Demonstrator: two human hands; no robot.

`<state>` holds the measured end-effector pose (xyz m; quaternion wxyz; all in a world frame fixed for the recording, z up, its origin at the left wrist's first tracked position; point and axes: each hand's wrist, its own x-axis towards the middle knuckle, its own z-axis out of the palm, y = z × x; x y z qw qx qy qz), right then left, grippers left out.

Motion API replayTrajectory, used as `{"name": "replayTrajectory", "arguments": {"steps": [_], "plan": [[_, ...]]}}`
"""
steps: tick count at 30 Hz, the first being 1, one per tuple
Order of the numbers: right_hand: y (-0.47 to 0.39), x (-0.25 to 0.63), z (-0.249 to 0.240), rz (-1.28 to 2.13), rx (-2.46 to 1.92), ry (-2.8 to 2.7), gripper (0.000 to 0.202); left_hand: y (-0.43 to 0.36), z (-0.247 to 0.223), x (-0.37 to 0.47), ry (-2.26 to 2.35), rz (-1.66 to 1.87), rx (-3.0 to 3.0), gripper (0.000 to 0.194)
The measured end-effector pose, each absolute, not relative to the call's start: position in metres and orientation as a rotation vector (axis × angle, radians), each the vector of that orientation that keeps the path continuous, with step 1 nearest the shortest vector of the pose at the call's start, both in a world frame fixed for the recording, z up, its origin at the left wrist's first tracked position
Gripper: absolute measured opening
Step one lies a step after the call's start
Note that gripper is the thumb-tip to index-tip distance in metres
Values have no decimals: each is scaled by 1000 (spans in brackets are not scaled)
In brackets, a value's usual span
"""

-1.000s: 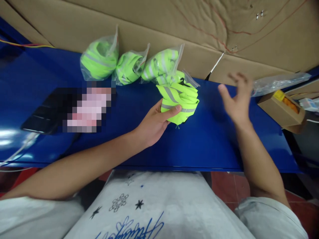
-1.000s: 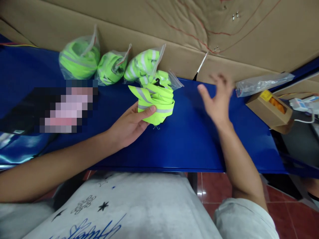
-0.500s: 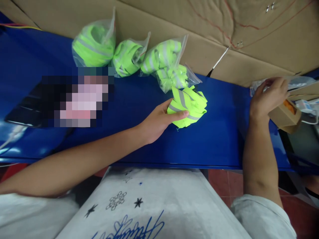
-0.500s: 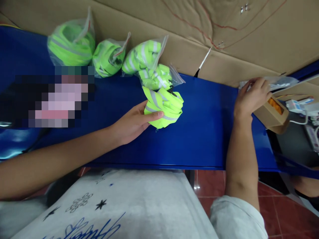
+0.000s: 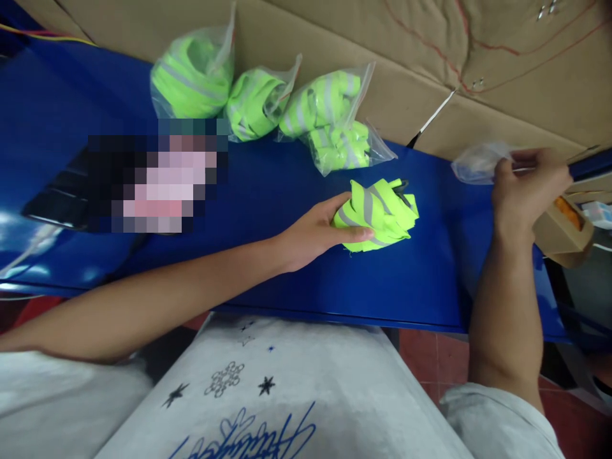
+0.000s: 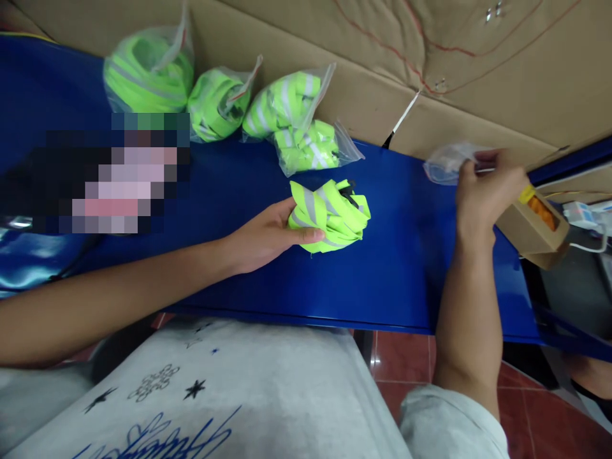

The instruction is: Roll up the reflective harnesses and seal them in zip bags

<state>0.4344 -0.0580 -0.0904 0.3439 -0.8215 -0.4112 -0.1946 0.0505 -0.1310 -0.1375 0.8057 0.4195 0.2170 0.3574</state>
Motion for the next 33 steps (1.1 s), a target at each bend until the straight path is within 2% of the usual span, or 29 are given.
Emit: {"name": "replayTrajectory", "arguments": {"steps": [5, 9, 15, 17, 20, 23, 28, 33], "plan": [[-105, 336, -92, 274, -1520, -1440, 33, -133, -133, 49, 365, 668, 922, 45], [-135, 293, -87, 388, -1226, -1506, 26, -130, -129, 47, 394, 765, 841, 48], [-151, 281, -86, 296, -1260, -1682, 19, -119, -125, 41, 372, 744, 738, 55], [-155, 280, -85, 71, -1253, -1849, 14, -118, -125, 40, 358, 721, 750, 57], [-161, 279, -83, -312, -1167, -1977, 7, -118, -125, 37, 364, 678, 771, 71], [-164, 278, -82, -448, -1071, -1909, 9, -119, -122, 35, 336, 602, 798, 79], [-163, 278, -87, -517, -918, -1892, 19, -125, -119, 36, 304, 604, 873, 63], [-163, 277, -90, -502, -953, -1871, 30, -126, -123, 39, 381, 757, 891, 59]]}}
